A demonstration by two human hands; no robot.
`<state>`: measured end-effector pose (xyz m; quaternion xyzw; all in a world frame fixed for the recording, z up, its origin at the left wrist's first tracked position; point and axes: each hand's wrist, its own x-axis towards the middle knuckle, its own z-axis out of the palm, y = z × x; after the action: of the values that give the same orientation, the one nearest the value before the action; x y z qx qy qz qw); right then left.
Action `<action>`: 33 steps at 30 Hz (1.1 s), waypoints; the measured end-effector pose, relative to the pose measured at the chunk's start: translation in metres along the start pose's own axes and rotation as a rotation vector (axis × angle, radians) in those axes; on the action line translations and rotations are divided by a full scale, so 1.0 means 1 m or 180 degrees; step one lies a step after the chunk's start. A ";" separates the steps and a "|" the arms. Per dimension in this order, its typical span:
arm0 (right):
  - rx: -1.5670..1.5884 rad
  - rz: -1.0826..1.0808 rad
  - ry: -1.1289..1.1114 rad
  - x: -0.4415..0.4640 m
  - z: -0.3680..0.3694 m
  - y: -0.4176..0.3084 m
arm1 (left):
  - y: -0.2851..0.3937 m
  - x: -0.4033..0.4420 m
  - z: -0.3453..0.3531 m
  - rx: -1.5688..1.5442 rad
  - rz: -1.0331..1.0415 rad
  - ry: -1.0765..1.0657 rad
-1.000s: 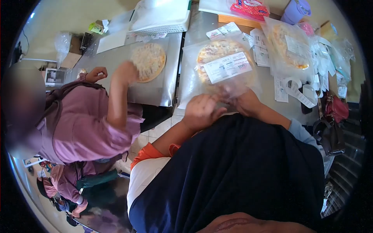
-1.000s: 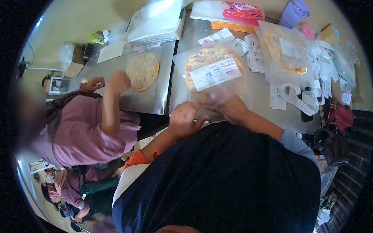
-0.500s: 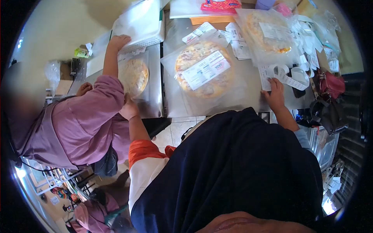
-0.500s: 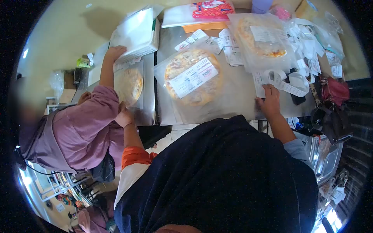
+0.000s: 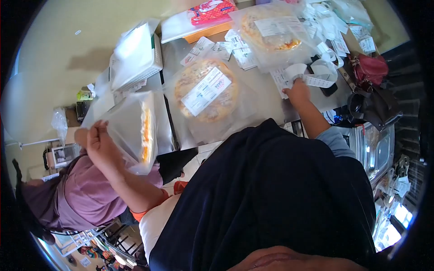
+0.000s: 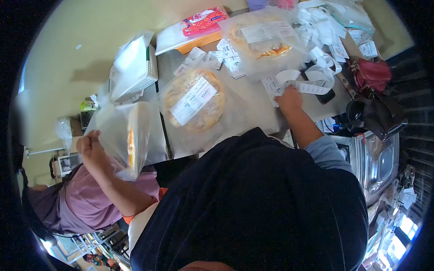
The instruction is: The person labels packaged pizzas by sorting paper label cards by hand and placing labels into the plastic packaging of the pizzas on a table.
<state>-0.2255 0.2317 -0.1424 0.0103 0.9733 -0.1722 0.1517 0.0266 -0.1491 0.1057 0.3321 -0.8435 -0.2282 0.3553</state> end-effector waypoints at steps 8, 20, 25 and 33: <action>0.0609 -0.0205 0.0302 0.006 0.002 0.023 | 0.057 0.006 0.033 0.0215 0.0756 0.0615; 0.0165 -0.0461 -0.0066 -0.013 -0.040 0.060 | 0.018 -0.099 0.142 0.0610 0.1623 -0.0914; 0.0473 -0.0746 0.0083 -0.016 -0.048 0.055 | 0.010 -0.107 0.131 0.0582 0.1609 -0.1137; 0.3641 -0.0611 -0.1777 -0.087 -0.117 -0.035 | 0.015 -0.095 0.131 0.0594 0.1839 -0.0633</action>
<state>-0.1787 0.2410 -0.0003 -0.0428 0.6482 -0.6729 0.3538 -0.0280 -0.0508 -0.0118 0.0860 -0.9508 -0.0709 0.2892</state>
